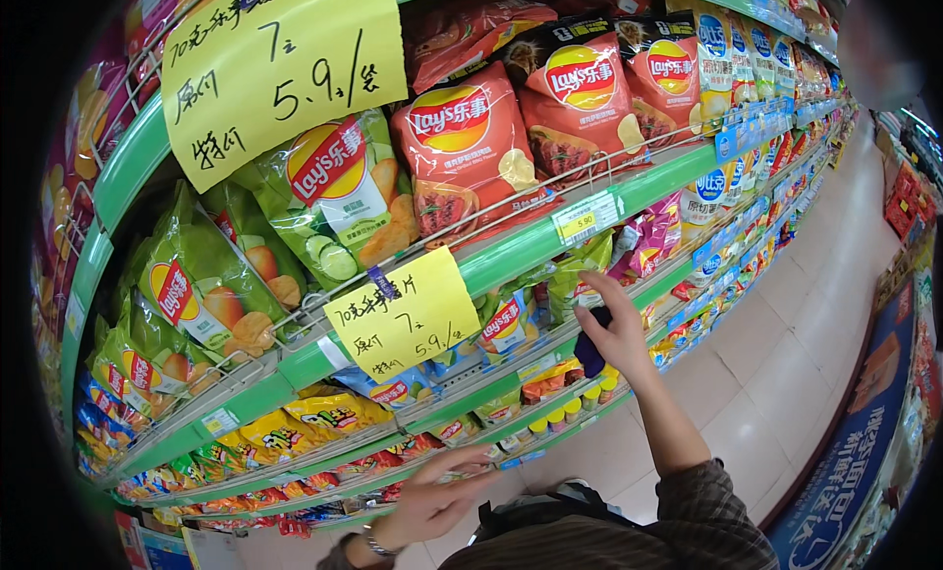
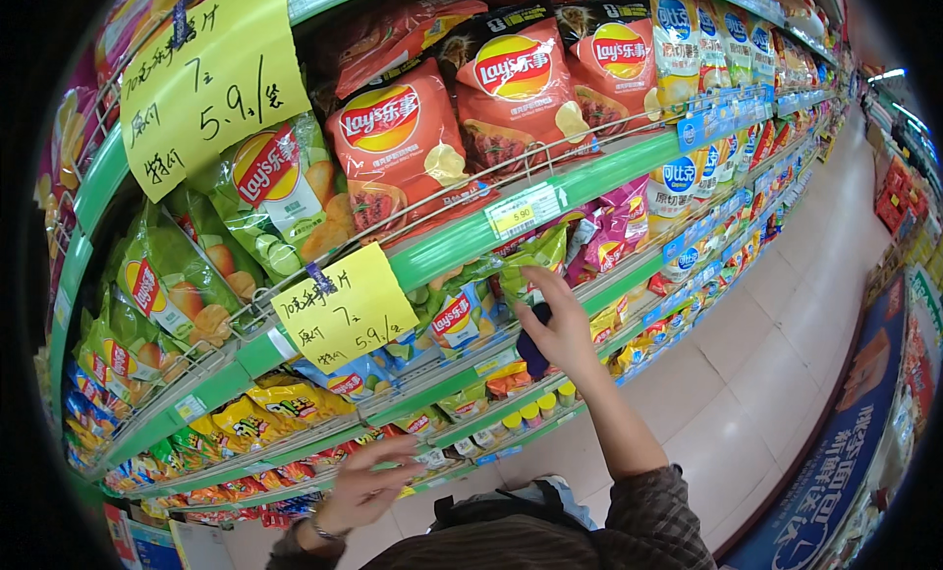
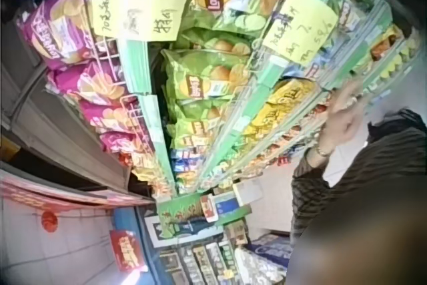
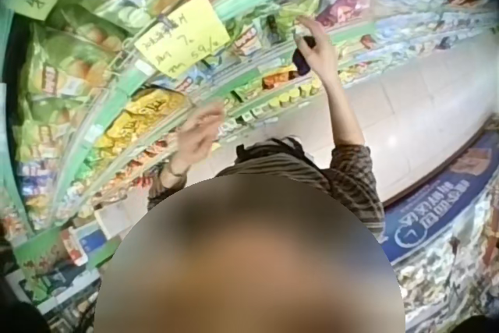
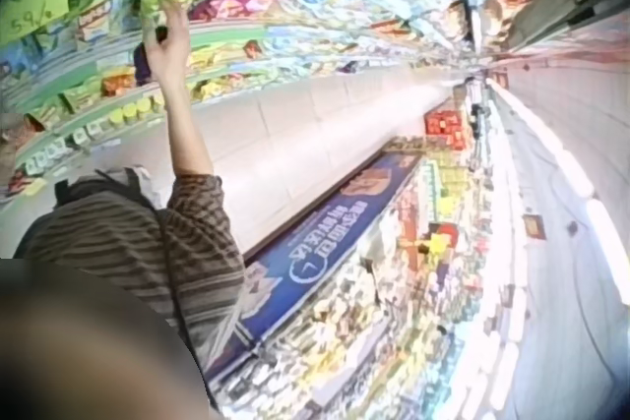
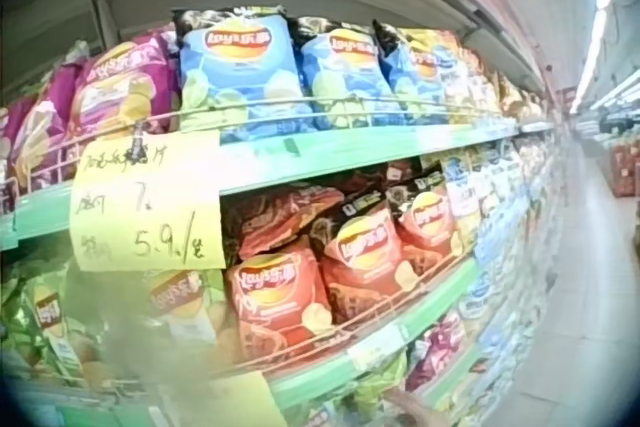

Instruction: The person wipes the front of snack bags on a supermarket shelf using a purple cloth. They repeatedly pick up individual bags, wipe the packaging, and place them back on the shelf.

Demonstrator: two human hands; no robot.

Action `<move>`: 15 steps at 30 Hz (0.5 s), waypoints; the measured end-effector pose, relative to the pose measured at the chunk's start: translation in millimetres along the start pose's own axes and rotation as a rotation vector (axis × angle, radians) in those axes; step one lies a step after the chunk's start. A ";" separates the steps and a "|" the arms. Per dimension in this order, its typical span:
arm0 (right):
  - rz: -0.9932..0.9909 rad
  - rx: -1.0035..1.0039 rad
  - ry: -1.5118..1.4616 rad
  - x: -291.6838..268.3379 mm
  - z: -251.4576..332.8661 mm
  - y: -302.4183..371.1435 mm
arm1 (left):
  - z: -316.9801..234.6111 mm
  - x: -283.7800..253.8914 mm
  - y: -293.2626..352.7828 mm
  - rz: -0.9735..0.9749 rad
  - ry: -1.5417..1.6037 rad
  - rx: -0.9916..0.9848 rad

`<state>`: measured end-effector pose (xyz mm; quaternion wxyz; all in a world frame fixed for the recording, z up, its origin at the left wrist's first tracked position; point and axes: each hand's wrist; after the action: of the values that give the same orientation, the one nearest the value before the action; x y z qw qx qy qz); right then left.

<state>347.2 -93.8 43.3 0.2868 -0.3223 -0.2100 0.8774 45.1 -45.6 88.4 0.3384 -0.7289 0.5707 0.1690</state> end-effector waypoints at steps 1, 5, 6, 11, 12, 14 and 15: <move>-0.011 0.010 0.011 2.0 1.8 -12.0 | 3.3 14.2 -0.3 -0.005 0.181 -0.144; 0.073 0.167 0.152 23.3 5.3 -48.9 | 37.2 34.0 0.5 -0.114 0.295 -0.413; 0.077 0.141 0.231 31.7 -3.8 -53.7 | 37.1 35.3 -0.8 -0.089 0.274 -0.373; -0.006 -0.002 0.014 47.4 -10.6 -58.6 | 45.6 41.3 -2.0 -0.112 0.461 -0.362; -0.081 -0.061 0.036 49.5 -10.5 -53.3 | 47.5 44.6 -1.8 -0.130 0.545 -0.382; -0.227 -0.183 0.069 56.7 -11.2 -38.8 | 48.0 42.0 -8.7 -0.262 0.784 -0.404; -0.213 -0.126 0.040 59.7 -3.2 -26.0 | 53.7 41.3 -9.7 -0.320 0.833 -0.402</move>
<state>321.4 -35.7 28.9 0.3618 -0.3329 -0.2919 0.8204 73.8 -37.2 26.9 -0.0441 -0.8640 0.4945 -0.0843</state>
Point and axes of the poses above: each hand's wrist, its own y-axis away from the middle knuckle, its own x-axis out of the palm, z = x × y, and after that the axes turned 12 degrees about z, right-handed
